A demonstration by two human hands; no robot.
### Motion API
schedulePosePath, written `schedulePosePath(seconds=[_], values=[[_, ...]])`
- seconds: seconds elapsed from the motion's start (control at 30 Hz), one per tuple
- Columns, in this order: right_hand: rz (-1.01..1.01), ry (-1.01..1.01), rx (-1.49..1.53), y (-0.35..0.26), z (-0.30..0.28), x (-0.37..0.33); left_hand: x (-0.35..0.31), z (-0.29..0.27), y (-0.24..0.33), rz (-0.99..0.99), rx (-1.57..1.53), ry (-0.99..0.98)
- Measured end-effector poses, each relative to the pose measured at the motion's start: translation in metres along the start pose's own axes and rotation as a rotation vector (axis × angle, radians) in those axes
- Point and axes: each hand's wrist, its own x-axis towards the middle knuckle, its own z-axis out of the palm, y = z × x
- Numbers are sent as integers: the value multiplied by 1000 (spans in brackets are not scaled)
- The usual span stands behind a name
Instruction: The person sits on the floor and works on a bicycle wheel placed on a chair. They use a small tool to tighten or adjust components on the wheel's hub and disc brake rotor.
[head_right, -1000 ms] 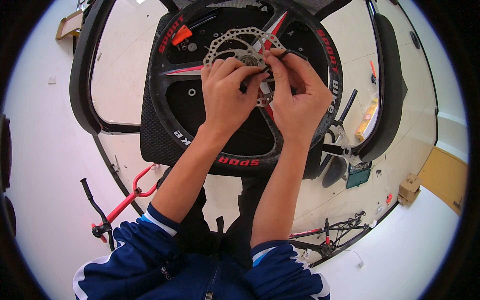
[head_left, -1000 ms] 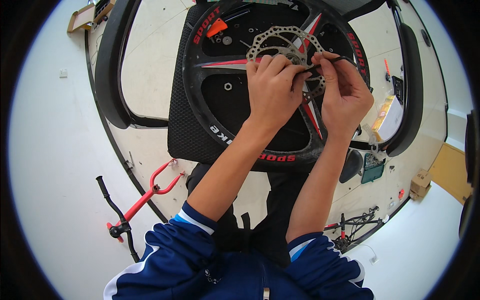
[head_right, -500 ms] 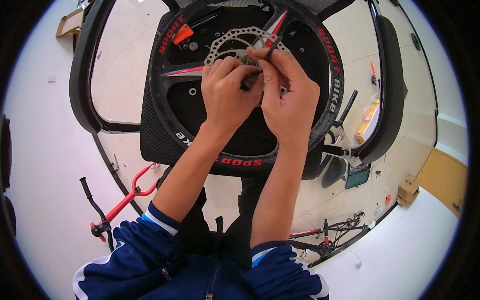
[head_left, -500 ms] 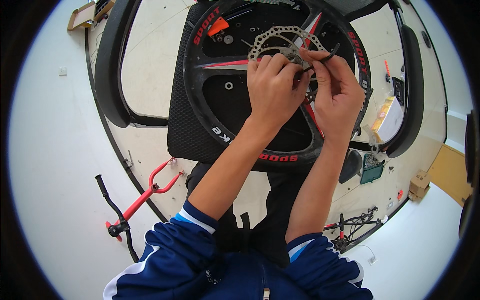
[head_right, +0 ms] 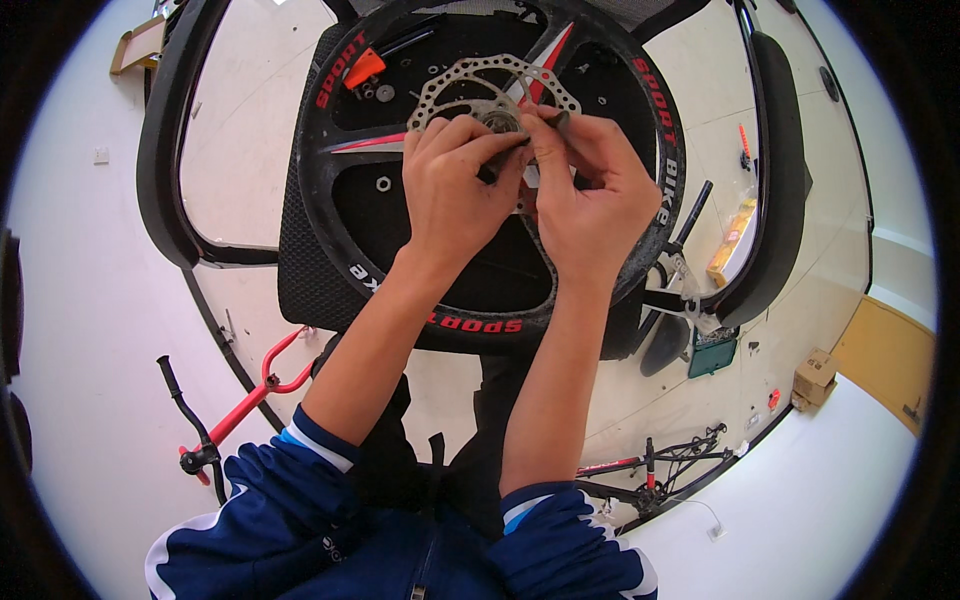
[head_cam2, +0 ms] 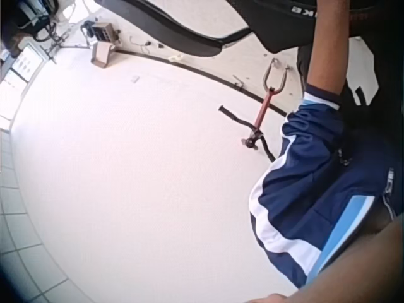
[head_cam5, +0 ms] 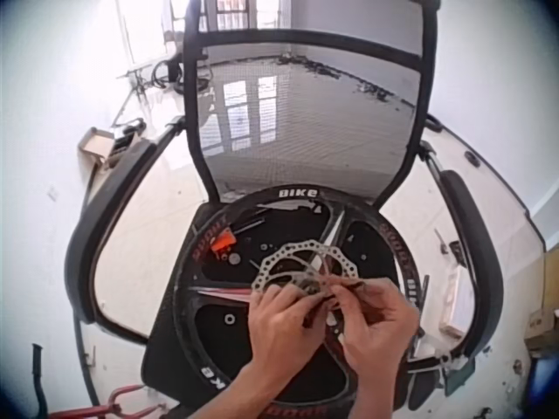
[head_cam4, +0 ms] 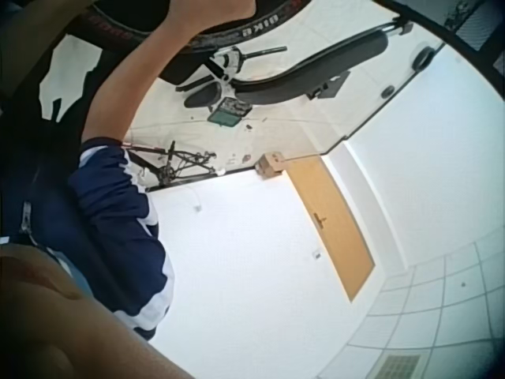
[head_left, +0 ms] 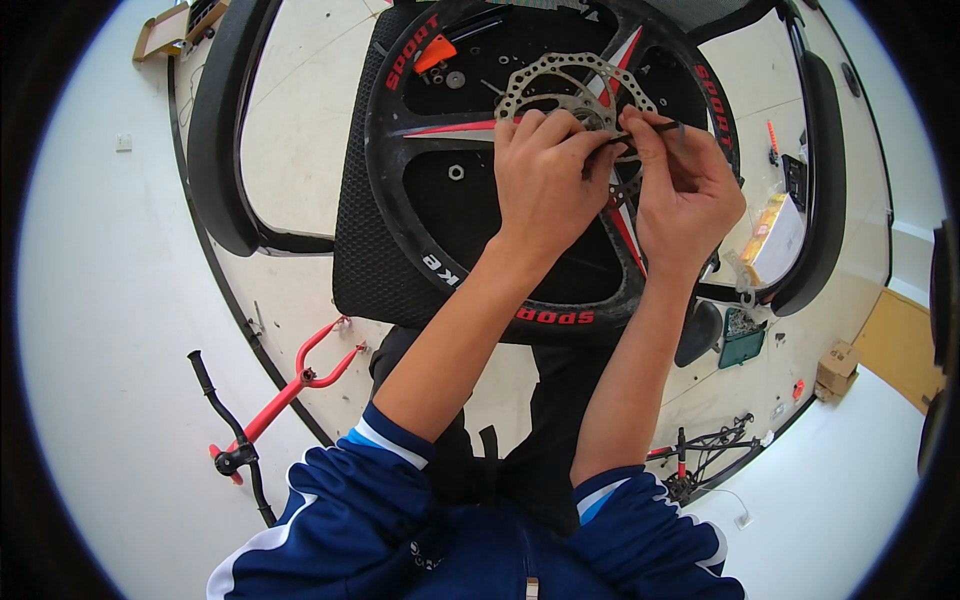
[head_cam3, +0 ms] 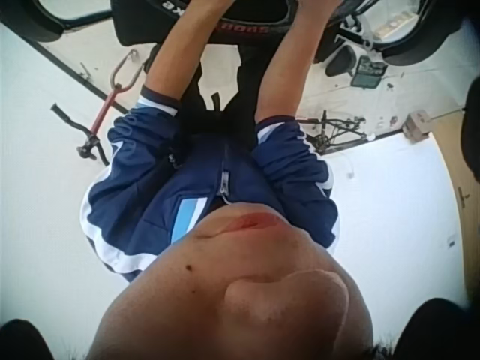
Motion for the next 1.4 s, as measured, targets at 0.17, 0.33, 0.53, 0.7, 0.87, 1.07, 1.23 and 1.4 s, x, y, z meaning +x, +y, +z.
schedulePosePath(seconds=[0.17,0.33,0.53,0.7,0.87,1.07,1.23,1.4], values=[[13,43,-86,2,-1,-2,0,-3,1,-9,-15,-28],[-16,14,18,-2,7,2,1,-3,3,-5,-28,-50],[60,-32,84,7,-2,0,2,-3,0,5,-30,-35],[27,0,-25,4,-4,-1,3,-4,1,-11,-91,4],[39,36,-201,-1,-5,-2,2,-5,1,-5,-112,-23],[-66,-3,33,4,-3,3,4,-5,3,4,-116,-62],[37,-124,101,2,-2,-1,3,-3,3,13,-123,-56],[29,-39,-13,2,-6,1,4,-6,5,4,-137,-38]])
